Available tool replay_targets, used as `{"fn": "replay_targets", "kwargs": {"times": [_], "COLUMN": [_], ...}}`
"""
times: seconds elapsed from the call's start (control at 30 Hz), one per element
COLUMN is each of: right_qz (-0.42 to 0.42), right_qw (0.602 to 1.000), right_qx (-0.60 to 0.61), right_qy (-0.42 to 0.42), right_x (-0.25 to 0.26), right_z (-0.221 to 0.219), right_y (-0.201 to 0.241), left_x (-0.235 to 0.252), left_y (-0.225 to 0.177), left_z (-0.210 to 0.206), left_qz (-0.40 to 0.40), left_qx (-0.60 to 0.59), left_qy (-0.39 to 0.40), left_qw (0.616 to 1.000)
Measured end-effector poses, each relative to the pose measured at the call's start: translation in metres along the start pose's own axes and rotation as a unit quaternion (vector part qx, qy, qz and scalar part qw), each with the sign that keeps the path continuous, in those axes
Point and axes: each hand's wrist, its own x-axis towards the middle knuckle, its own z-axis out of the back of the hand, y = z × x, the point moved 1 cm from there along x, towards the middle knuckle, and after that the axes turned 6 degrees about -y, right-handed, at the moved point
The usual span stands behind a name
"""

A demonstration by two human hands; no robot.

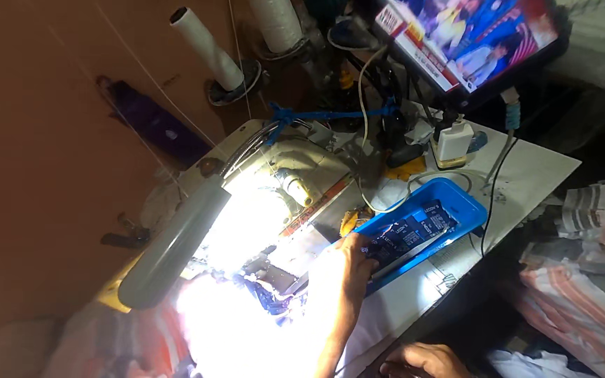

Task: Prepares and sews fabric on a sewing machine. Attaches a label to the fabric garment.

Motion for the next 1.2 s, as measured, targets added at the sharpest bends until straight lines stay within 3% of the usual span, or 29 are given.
{"fn": "replay_targets", "kwargs": {"times": [0.23,0.37,0.47,0.63,0.77,0.87,0.97,1.2], "right_qz": [0.023,0.017,0.05,0.056,0.04,0.036,0.062,0.06], "right_qw": [0.997,0.97,0.953,0.964,0.972,0.976,0.974,0.975], "right_qx": [0.074,0.243,0.298,0.26,0.233,0.213,0.214,0.208], "right_qy": [-0.015,-0.003,0.012,0.006,-0.006,0.0,0.03,0.048], "right_x": [0.015,0.034,0.05,0.051,0.039,0.033,0.031,0.032], "right_z": [0.001,-0.002,-0.015,-0.045,-0.061,-0.068,-0.071,-0.079], "right_y": [0.01,0.027,0.039,0.055,0.067,0.071,0.07,0.072], "left_x": [-0.037,-0.09,-0.126,-0.159,-0.17,-0.175,-0.18,-0.187], "left_y": [0.018,0.017,0.017,0.029,0.03,0.03,0.036,0.045], "left_z": [0.009,0.032,0.04,0.033,0.021,0.024,0.028,0.032], "left_qz": [-0.108,-0.124,-0.123,-0.053,0.101,0.139,0.139,0.136], "left_qx": [-0.122,-0.153,-0.144,-0.234,-0.428,-0.502,-0.526,-0.527], "left_qy": [-0.21,-0.234,-0.237,-0.271,-0.318,-0.33,-0.331,-0.328], "left_qw": [0.964,0.952,0.953,0.932,0.84,0.787,0.771,0.772]}}
